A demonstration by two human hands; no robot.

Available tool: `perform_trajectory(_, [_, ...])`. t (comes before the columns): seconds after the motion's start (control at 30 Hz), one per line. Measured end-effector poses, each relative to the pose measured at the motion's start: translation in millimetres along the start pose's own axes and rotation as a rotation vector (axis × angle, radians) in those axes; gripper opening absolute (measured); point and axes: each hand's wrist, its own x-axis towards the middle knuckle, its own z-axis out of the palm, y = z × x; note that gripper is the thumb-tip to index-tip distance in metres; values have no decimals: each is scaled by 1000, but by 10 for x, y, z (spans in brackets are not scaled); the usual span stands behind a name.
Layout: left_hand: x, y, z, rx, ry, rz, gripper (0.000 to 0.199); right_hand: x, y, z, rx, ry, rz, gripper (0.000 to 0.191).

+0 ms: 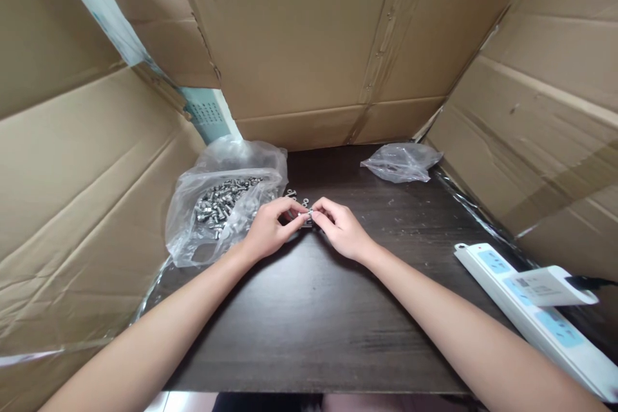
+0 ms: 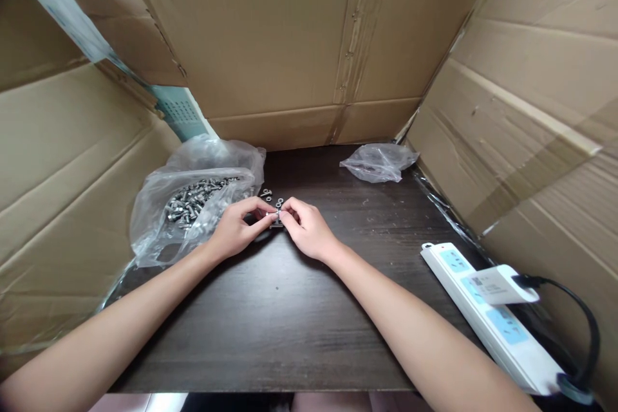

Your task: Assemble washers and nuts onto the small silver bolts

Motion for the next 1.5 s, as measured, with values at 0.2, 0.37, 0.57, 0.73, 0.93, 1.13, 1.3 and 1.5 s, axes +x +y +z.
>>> perform_trajectory(0.2, [-3,-10,-1,15,-8,8,12,1,-6,-4,-26,2,-6,23])
perform_trajectory(0.37, [-6,-10,-1,15,-4,17,12,8,-13,-12,-40,-10,2,26])
perform_trajectory(0.57, [-7,-1,0,1,-7,3,11,6,-13,-11,-46,-10,8,28])
perform_trajectory(0.73, [2,-4,11,-57,22,-81,15,-2,-21,-5,-43,35,-24,20])
perform_trajectory(0.93, [4,-5,11,-51,18,-65,13,-4,-11,10,-36,37,-20,14])
perform_trajectory(1.13, [-5,-6,8,-15,8,-26,11,-5,6,2,-42,28,-36,15])
perform_trajectory(1.3, [-7,-12,7,-24,-4,-45,12,-3,-6,-3,-68,24,-34,21])
perform_trajectory(1.5, [-5,-12,9,-28,-4,-37,11,5,3,-4,-84,18,-41,25])
